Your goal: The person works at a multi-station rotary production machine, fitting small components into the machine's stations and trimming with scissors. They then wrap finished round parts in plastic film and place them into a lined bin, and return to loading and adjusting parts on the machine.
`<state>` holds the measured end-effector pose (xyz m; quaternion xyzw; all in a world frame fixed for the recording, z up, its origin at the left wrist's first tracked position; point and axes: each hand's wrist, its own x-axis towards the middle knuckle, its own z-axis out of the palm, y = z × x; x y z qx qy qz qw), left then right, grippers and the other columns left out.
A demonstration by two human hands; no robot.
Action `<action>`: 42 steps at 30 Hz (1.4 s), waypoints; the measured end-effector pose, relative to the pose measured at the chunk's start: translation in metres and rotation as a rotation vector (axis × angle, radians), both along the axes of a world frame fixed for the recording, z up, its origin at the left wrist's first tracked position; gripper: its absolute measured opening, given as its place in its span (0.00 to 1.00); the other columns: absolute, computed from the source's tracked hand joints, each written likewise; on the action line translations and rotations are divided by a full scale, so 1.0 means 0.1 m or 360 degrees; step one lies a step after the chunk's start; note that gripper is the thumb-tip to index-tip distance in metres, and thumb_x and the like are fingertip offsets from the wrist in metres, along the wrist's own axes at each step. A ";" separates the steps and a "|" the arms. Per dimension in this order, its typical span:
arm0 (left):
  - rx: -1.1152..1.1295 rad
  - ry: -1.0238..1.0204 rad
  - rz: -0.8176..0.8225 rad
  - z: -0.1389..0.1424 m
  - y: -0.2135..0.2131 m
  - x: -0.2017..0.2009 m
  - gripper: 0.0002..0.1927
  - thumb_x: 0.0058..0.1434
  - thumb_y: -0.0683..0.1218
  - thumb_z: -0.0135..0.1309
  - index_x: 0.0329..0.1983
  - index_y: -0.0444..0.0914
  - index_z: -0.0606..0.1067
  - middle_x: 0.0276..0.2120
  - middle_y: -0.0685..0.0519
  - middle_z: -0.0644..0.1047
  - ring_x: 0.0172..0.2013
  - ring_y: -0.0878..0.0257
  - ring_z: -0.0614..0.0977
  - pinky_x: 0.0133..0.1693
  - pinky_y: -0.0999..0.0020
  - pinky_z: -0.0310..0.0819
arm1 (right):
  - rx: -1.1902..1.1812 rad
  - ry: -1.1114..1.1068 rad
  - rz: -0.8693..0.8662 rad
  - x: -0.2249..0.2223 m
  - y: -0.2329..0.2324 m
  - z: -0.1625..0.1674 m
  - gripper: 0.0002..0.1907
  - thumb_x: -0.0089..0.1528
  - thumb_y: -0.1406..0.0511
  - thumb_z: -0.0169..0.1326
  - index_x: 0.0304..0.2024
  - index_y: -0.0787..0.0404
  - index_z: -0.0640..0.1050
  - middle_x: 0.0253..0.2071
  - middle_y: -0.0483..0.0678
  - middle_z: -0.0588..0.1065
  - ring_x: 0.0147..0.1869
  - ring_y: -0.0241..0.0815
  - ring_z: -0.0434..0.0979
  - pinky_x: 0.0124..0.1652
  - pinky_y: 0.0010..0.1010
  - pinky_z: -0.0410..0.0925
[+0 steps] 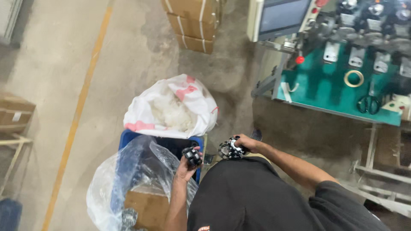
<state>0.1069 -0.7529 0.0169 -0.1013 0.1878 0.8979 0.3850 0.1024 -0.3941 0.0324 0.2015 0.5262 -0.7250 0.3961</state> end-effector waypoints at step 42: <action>-0.1918 0.2219 -0.0191 -0.12 8.11 -0.97 0.20 0.63 0.50 0.53 0.57 0.41 0.76 0.51 0.47 0.81 0.52 0.49 0.79 0.55 0.54 0.72 | 0.2376 0.0780 0.0049 0.18 6.40 0.16 0.23 0.53 0.53 0.68 0.40 0.62 0.80 0.38 0.57 0.80 0.45 0.59 0.80 0.44 0.53 0.71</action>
